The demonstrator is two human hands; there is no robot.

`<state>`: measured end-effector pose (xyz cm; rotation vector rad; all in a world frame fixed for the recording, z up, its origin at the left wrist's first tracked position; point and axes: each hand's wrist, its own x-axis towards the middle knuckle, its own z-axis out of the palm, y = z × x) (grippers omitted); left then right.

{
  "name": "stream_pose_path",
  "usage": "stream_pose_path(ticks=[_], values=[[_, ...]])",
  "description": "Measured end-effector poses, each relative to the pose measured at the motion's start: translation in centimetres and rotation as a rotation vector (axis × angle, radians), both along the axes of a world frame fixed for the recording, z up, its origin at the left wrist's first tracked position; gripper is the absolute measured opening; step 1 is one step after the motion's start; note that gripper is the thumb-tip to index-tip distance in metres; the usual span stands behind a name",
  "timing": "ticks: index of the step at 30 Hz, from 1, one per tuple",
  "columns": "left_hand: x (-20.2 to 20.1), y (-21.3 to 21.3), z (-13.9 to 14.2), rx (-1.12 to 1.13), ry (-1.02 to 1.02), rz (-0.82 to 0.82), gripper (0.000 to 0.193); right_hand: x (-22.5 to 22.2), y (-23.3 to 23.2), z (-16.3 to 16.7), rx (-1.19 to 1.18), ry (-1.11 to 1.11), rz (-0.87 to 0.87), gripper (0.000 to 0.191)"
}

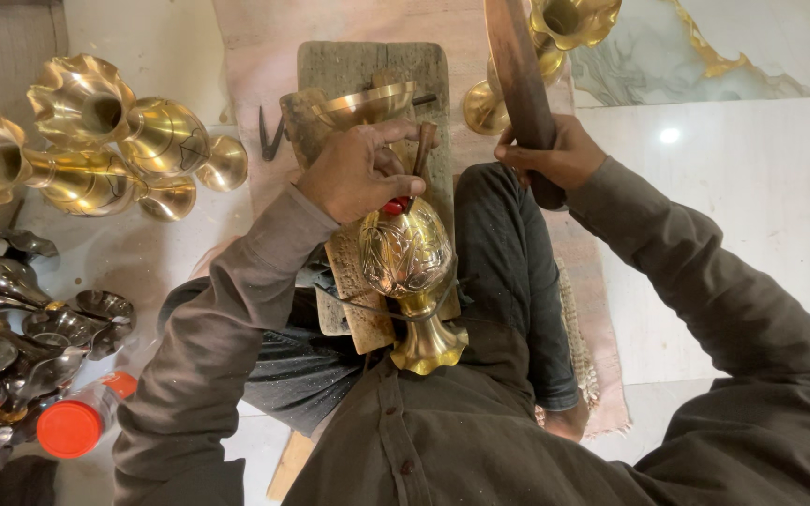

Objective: The person sits cross-legged on the floor holding a brass vase against a wooden board, and hammers a chisel with a wooden mallet to carve a decorative pattern into the vase's surface, repositioning the vase and chisel repeatedly as the pattern progresses.

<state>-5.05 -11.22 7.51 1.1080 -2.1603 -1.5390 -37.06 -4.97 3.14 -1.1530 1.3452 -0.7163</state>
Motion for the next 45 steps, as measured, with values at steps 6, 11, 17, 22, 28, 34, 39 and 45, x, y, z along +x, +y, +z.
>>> stream_pose_path(ticks=[6, 11, 17, 22, 28, 34, 39, 45], values=[[0.1, -0.1, -0.3, -0.005, 0.013, -0.023, 0.071, 0.1, -0.2, 0.1, -0.371, 0.249, 0.214, 0.023], [0.2, 0.3, -0.1, -0.022, 0.008, -0.006, 0.07, 0.7, -0.3, 0.7, -0.111, 0.283, 0.125, 0.024], [-0.1, -0.1, -0.1, -0.017, 0.011, -0.001, 0.072, 0.2, -0.6, 1.0, -0.169, 0.213, 0.133, 0.023], [-0.1, -0.2, -0.3, -0.021, 0.007, -0.025, 0.072, 0.1, -0.6, 0.9, -0.324, 0.217, 0.154, 0.031], [-0.2, -0.5, -0.9, -0.029, 0.044, -0.029, 0.074, 0.3, -0.8, 1.1, -0.224, 0.755, 0.331, 0.026], [-0.2, -0.4, -1.1, 0.001, -0.017, -0.018, 0.076, 0.3, -0.9, 0.2, -0.24, 0.228, 0.211, 0.019], [-0.3, -0.4, -0.9, 0.007, -0.029, -0.003, 0.075, 0.6, -0.4, 0.3, -0.127, 0.188, 0.048, 0.016], [-0.2, -0.6, -0.6, -0.021, 0.03, -0.03, 0.077, 1.0, -0.3, 1.3, -0.269, 0.306, 0.133, 0.022]])
